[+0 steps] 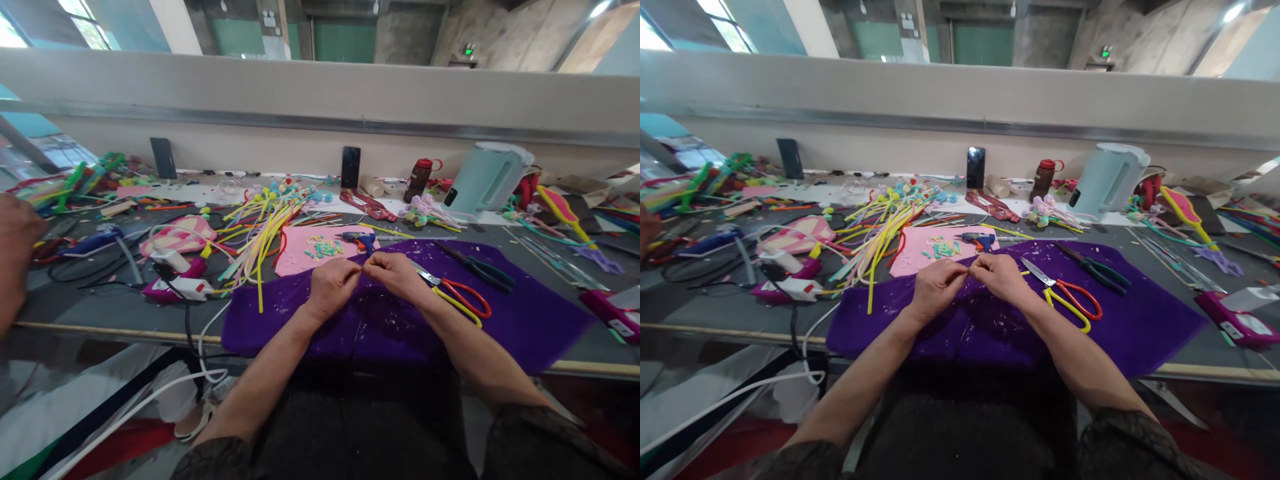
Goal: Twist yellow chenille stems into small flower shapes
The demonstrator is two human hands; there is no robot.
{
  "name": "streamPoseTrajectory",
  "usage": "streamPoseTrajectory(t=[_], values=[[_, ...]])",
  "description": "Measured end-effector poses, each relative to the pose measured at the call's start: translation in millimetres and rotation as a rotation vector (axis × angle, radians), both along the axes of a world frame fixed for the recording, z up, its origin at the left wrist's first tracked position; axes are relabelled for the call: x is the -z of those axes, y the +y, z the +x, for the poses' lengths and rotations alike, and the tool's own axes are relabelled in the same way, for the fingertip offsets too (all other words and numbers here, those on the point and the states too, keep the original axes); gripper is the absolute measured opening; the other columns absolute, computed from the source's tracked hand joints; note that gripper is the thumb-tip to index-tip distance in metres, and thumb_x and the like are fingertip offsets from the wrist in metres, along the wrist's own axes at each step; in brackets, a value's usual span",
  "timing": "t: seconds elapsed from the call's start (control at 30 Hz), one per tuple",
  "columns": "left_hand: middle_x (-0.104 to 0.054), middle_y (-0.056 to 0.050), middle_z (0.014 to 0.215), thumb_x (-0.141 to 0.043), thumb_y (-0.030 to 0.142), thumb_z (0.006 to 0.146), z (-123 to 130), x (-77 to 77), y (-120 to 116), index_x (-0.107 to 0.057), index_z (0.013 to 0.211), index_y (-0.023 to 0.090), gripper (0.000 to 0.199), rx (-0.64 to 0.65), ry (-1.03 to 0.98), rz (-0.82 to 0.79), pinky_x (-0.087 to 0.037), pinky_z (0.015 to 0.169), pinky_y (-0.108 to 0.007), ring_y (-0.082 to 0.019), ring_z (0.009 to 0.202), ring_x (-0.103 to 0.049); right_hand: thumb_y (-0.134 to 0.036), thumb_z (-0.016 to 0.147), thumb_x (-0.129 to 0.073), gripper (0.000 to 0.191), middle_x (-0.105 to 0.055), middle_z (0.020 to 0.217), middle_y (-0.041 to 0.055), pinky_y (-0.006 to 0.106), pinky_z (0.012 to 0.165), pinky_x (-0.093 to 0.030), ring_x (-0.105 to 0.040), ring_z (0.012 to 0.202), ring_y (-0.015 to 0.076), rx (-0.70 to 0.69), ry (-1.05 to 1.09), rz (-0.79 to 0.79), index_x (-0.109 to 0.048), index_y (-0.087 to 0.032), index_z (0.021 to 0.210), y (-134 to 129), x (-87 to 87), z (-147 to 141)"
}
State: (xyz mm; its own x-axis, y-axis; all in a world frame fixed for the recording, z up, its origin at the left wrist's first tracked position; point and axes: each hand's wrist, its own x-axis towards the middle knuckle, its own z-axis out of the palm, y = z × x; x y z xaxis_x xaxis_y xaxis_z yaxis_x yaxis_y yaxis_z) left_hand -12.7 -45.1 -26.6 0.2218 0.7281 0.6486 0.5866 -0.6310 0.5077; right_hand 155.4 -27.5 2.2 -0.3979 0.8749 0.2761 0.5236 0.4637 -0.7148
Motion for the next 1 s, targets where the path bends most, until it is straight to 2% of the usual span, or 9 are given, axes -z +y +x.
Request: streamPoseTrajectory(t=[0.1,0.2,0.27,0.4,0.5,0.63,0.77,0.83,1.0], values=[[-0.061,-0.004,0.07,-0.049,0.021,0.078,1.8,3.0,-2.6,-0.064,0.079,0.018,0.015,-0.047,0.164,0.192,-0.038,0.071,-0.026,-0.014,0.073,-0.053,-0.032,0.074,-0.051,0.022,-0.048,0.051,-0.0031,0.02,0.046,-0.031,-0.041,0.047,0.0076,-0.076,0.14,-0.264,-0.056,-0.015,0.061,5.9,2.3,2.7],[-0.062,-0.004,0.072,-0.049,0.023,0.079,2.7,3.2,-2.7,-0.064,0.08,0.019,0.015,-0.042,0.148,0.125,-0.038,0.07,-0.026,-0.014,0.072,-0.054,-0.033,0.074,-0.05,0.023,-0.049,0.051,-0.0025,0.021,0.046,-0.032,-0.042,0.046,0.0084,-0.111,0.137,-0.304,-0.055,-0.015,0.061,9.3,4.2,4.7],[-0.063,-0.003,0.073,-0.051,0.025,0.078,2.1,1.1,-0.9,-0.064,0.078,0.019,0.015,-0.036,0.037,-0.033,-0.039,0.067,-0.024,-0.013,0.07,-0.054,-0.034,0.075,-0.05,0.022,-0.054,0.055,-0.0006,0.023,0.049,-0.034,-0.047,0.05,0.0106,-0.042,0.04,-0.124,-0.059,-0.016,0.066,7.7,4.0,4.6],[-0.059,0.001,0.06,-0.058,0.032,0.071,-4.0,-5.6,5.6,-0.061,0.069,0.016,0.017,0.039,-0.42,-0.493,-0.038,0.053,-0.021,-0.01,0.054,-0.051,-0.035,0.074,-0.057,0.024,-0.063,0.088,0.0077,0.031,0.071,-0.039,-0.055,0.081,0.0195,0.133,-0.077,0.533,-0.062,-0.018,0.09,-3.7,2.7,2.3],[-0.056,0.002,0.056,-0.062,0.035,0.066,-10.7,-9.7,9.6,-0.058,0.072,0.015,0.022,0.151,-0.757,-0.797,-0.034,0.045,-0.018,-0.007,0.046,-0.047,-0.03,0.076,-0.056,0.016,-0.064,0.086,0.0064,0.031,0.075,-0.039,-0.056,0.082,0.0179,-0.031,-0.128,0.723,-0.063,-0.019,0.086,-9.2,7.0,-0.7],[-0.053,0.003,0.054,-0.064,0.032,0.065,-15.5,-11.5,10.8,-0.058,0.074,0.013,0.022,0.27,-0.893,-0.998,-0.03,0.04,-0.015,-0.004,0.042,-0.045,-0.026,0.079,-0.052,0.014,-0.063,0.073,0.0037,0.025,0.061,-0.041,-0.056,0.065,0.0132,-0.073,-0.132,0.51,-0.063,-0.019,0.081,-2.7,18.0,-4.7],[-0.052,0.002,0.052,-0.063,0.03,0.066,-15.6,-10.7,9.7,-0.058,0.071,0.012,0.02,0.384,-0.821,-1.099,-0.029,0.038,-0.015,-0.004,0.04,-0.045,-0.029,0.076,-0.056,0.03,-0.063,0.081,0.0037,0.022,0.052,-0.041,-0.052,0.057,0.0104,-0.018,0.12,0.31,-0.059,-0.018,0.104,4.6,19.9,-3.5],[-0.052,0.002,0.051,-0.063,0.03,0.067,-15.5,-10.2,9.0,-0.058,0.069,0.012,0.019,0.421,-0.782,-1.114,-0.029,0.037,-0.015,-0.004,0.039,-0.044,-0.03,0.075,-0.058,0.033,-0.063,0.085,0.0043,0.023,0.053,-0.042,-0.052,0.058,0.0104,-0.069,0.192,0.311,-0.058,-0.019,0.106,4.2,17.0,-2.8],[-0.054,0.002,0.05,-0.063,0.029,0.066,-15.0,-10.3,7.2,-0.055,0.067,0.012,0.019,0.424,-0.76,-1.112,-0.029,0.037,-0.015,-0.004,0.037,-0.045,-0.025,0.079,-0.054,0.016,-0.063,0.084,0.0047,0.027,0.071,-0.045,-0.057,0.078,0.0148,-0.218,0.177,0.377,-0.064,-0.02,0.09,1.4,10.8,-3.6]])
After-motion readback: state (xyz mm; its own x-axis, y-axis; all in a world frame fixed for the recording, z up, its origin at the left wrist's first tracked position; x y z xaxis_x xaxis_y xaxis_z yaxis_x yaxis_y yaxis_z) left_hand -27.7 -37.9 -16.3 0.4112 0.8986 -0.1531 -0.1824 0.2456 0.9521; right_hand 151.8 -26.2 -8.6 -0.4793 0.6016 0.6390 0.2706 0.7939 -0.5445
